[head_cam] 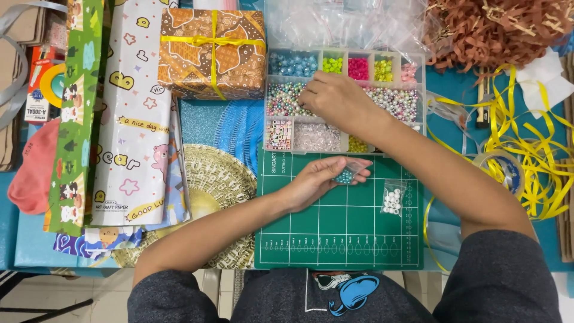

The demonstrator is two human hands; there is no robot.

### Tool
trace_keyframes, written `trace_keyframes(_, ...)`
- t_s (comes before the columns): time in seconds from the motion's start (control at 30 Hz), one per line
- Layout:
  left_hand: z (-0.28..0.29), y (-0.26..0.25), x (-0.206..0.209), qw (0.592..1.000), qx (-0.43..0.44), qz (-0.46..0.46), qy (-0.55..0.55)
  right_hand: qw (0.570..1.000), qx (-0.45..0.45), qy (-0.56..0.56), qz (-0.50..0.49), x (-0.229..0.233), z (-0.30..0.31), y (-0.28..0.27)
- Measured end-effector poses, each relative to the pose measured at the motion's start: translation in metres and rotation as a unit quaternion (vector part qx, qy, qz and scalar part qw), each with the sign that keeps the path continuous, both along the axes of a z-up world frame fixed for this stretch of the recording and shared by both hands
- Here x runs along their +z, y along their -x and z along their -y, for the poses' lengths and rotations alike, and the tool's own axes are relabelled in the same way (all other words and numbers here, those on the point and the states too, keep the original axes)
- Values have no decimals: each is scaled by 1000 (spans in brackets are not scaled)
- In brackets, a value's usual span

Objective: Sorting various colored beads from a plastic organizer and placing them into small clear plastic bags.

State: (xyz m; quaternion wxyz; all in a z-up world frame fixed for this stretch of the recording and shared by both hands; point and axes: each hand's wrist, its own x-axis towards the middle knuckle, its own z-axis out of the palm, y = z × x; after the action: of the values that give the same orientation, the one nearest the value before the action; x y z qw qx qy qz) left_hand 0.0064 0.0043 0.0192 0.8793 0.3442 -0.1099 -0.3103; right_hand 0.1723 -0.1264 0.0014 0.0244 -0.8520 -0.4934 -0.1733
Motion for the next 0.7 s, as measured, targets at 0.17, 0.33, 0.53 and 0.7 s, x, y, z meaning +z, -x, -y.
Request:
trace_keyframes(0.17, -1, 0, 3, 1000, -1, -3, 0, 984, -43, -98, -146, 63, -6, 21)
trace_keyframes(0.33, -1, 0, 1, 1000, -5, -9, 4, 810, -178, -265, -492, 120, -6, 39)
trace_keyframes(0.53, -1, 0, 1, 1000, -6, -17, 14, 661, -188, -338, -643, 129, 10, 40)
trace_keyframes(0.7, -1, 1, 1, 1000, 0, -12, 15, 682, -161, -381, -603, 120, 35, 76)
